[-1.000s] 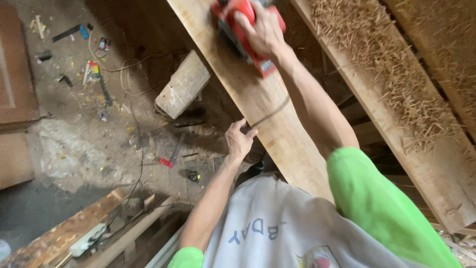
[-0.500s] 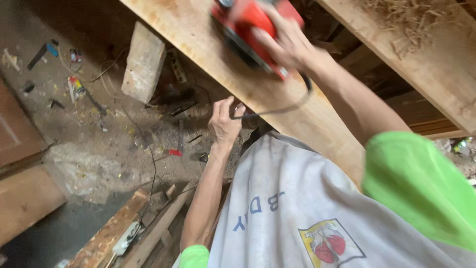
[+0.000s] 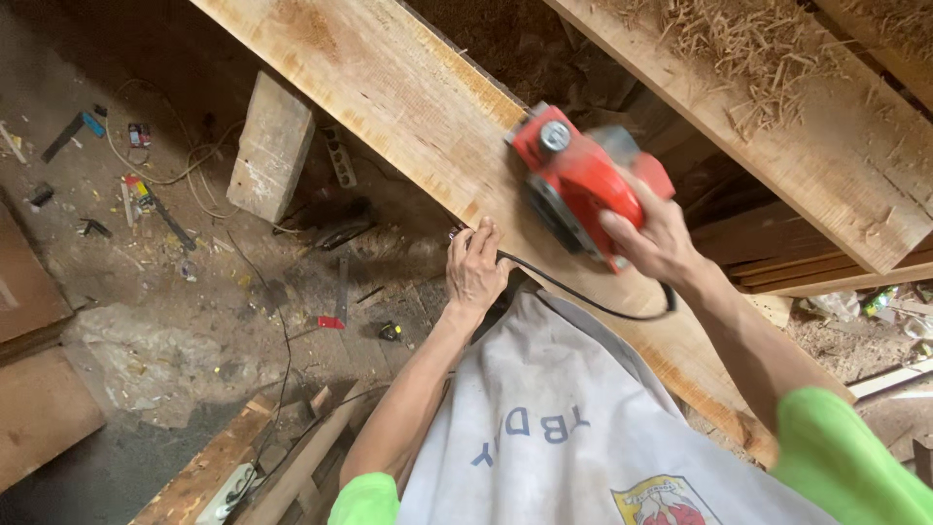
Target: The person uses a red electric sander to smooth a long wooden plank resting on supports. They move the sander back and forth along the plank's length, occasionally adjusting the power cord and repositioning their hands to maintain control.
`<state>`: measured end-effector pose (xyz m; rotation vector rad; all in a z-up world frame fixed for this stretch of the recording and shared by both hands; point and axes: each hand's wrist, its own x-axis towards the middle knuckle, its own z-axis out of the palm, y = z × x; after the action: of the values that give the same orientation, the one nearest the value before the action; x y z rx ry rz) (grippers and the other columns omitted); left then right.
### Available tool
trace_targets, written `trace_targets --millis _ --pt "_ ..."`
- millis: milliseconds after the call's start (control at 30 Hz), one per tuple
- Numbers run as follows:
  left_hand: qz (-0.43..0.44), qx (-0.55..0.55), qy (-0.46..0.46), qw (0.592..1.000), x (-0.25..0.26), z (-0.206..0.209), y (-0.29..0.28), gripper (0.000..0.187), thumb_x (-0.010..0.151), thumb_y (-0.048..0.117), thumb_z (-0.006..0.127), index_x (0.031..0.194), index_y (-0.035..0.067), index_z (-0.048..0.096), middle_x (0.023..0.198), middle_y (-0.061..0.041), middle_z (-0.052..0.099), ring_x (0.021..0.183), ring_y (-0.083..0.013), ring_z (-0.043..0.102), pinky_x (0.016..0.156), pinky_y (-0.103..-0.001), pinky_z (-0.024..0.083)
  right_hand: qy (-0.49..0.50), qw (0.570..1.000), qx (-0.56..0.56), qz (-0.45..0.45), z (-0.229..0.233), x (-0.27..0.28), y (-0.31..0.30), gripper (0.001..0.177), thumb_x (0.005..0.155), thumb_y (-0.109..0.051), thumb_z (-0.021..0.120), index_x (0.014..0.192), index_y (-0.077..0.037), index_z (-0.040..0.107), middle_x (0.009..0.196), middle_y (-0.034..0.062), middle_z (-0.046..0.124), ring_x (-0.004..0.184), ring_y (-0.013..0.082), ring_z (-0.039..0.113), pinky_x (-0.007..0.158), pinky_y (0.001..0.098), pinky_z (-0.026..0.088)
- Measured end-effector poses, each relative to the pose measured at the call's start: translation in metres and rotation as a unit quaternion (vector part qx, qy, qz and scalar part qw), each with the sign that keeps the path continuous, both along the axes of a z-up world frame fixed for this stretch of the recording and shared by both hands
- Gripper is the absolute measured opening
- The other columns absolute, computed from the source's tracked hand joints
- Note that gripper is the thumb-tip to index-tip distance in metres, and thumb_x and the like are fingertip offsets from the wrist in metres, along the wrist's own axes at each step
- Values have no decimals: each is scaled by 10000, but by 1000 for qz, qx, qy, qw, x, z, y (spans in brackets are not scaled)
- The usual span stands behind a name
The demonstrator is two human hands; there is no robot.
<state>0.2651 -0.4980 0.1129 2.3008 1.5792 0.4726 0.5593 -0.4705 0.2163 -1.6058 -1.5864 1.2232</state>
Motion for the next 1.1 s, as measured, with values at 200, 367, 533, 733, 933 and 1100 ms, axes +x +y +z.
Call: trace_targets --millis 200,367,533,733,933,1100 --pt "13 -7 -43 999 3 -8 -3 608 740 333 884 1218 16 681 1368 -99 631 1154 -349 558 996 -447 505 47 985 151 69 -39 -83 128 626 1115 -386 596 1600 -54 379 1339 262 678 1246 364 672 1078 462 501" --pt "47 -39 -59 996 6 -9 -5 575 746 378 873 1169 35 687 1375 -99 630 1121 -342 590 956 -456 505 4 982 173 73 -63 -151 228 494 1122 -472 565 1356 -37 567 1182 246 725 1126 378 717 1017 470 551" --pt "107 -84 -85 987 9 -17 -25 307 861 311 805 969 53 677 1069 -161 693 997 -320 651 891 -461 494 -33 979 183 78 -67 -147 231 518 1086 -460 580 1326 -5 523 1160 279 663 1023 397 688 914 484 535" --pt "116 -170 -19 978 -35 -22 -115 233 797 336 780 778 133 668 646 -35 689 658 -252 693 851 -482 503 -18 982 134 128 -34 -68 141 516 1064 -410 567 1456 -81 497 1172 258 683 1052 396 684 939 482 526" --pt "104 -56 -52 992 8 -24 -180 422 849 377 789 636 77 583 633 -133 641 649 -378 645 675 -509 506 18 984 136 117 -9 38 -24 572 1059 -371 588 1530 -80 443 1256 239 675 1166 379 660 1000 449 496" --pt "59 -35 -119 991 119 -17 -229 494 904 396 755 591 67 559 628 -176 623 615 -398 638 566 -514 498 2 999 2 40 11 137 -178 567 986 -305 625 1498 -109 483 1069 137 701 894 226 692 794 367 564"
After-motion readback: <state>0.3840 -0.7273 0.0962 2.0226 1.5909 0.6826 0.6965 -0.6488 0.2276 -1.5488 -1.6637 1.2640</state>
